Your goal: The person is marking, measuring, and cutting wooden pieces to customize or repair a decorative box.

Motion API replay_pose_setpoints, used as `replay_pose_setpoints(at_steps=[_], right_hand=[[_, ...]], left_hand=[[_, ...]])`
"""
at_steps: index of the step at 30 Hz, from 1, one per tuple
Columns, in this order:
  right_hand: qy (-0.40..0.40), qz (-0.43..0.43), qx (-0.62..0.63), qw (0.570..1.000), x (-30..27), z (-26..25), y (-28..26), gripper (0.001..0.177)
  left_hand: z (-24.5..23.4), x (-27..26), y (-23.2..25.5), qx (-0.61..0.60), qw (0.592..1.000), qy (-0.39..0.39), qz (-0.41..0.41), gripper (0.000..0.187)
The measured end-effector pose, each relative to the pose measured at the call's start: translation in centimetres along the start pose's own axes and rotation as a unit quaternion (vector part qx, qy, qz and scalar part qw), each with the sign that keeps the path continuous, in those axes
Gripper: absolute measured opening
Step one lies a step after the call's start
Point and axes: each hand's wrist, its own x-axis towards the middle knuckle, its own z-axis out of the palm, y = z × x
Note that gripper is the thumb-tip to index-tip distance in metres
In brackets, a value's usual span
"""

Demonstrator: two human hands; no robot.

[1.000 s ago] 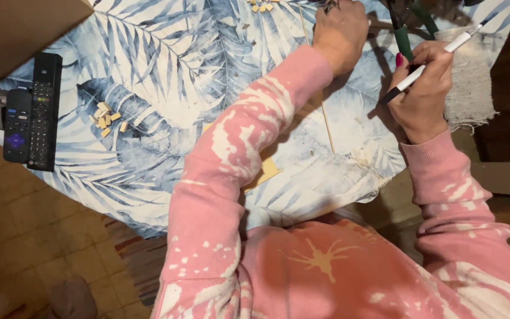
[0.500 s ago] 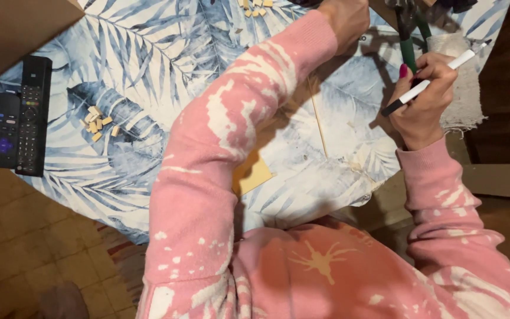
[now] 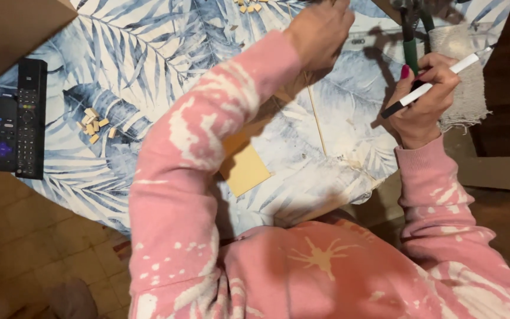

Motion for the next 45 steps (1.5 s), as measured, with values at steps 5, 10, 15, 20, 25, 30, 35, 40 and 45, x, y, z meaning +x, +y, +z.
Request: replay_pose_setpoints(at_steps=[5,10,15,20,25,30,35,40,45], right_hand=[[-0.086,-0.044,0.023,0.995,0.0,0.4,-0.1,0.035],[-0.171,-0.028,0.000,0.985,2.1,0.5,-3.3,0.037],[-0.190,-0.012,-0.032,0.981,3.5,-3.6,-2.4,0.029],[-0.133,0.181,-0.003,0.975,-0.2,-11.3,12.8,0.019],[-0.256,0.043,-0.022,0.965,4.2,-11.8,16.2,0.030],[-0.292,0.049,-0.116,0.948,5.8,-10.6,16.2,0.043],[-0.236,0.066,-0.233,0.941,3.4,-8.3,19.7,0.035],[-0.187,0.107,-0.211,0.954,3.0,-6.8,22.8,0.035],[-0.162,0.147,-0.252,0.943,2.4,-6.9,22.1,0.035]], left_hand=[[-0.8,-2.5,3.8,0.126,0.982,0.063,-0.129,0.049],[-4.6,-2.9,6.8,0.083,0.984,0.132,-0.091,0.064],[-0.9,-1.5,5.0,0.082,0.988,0.122,-0.039,0.047],[-1.8,0.7,4.6,0.028,0.997,-0.033,-0.062,0.046],[0.6,2.7,3.8,0.049,0.996,-0.052,-0.059,0.058],[-0.6,4.1,5.3,0.073,0.978,-0.174,-0.083,0.082],[4.9,5.3,4.4,0.099,0.982,-0.093,-0.129,0.053],[3.9,5.5,5.0,0.110,0.975,-0.119,-0.149,0.043],[4.2,6.0,5.6,0.117,0.970,-0.138,-0.160,0.045]])
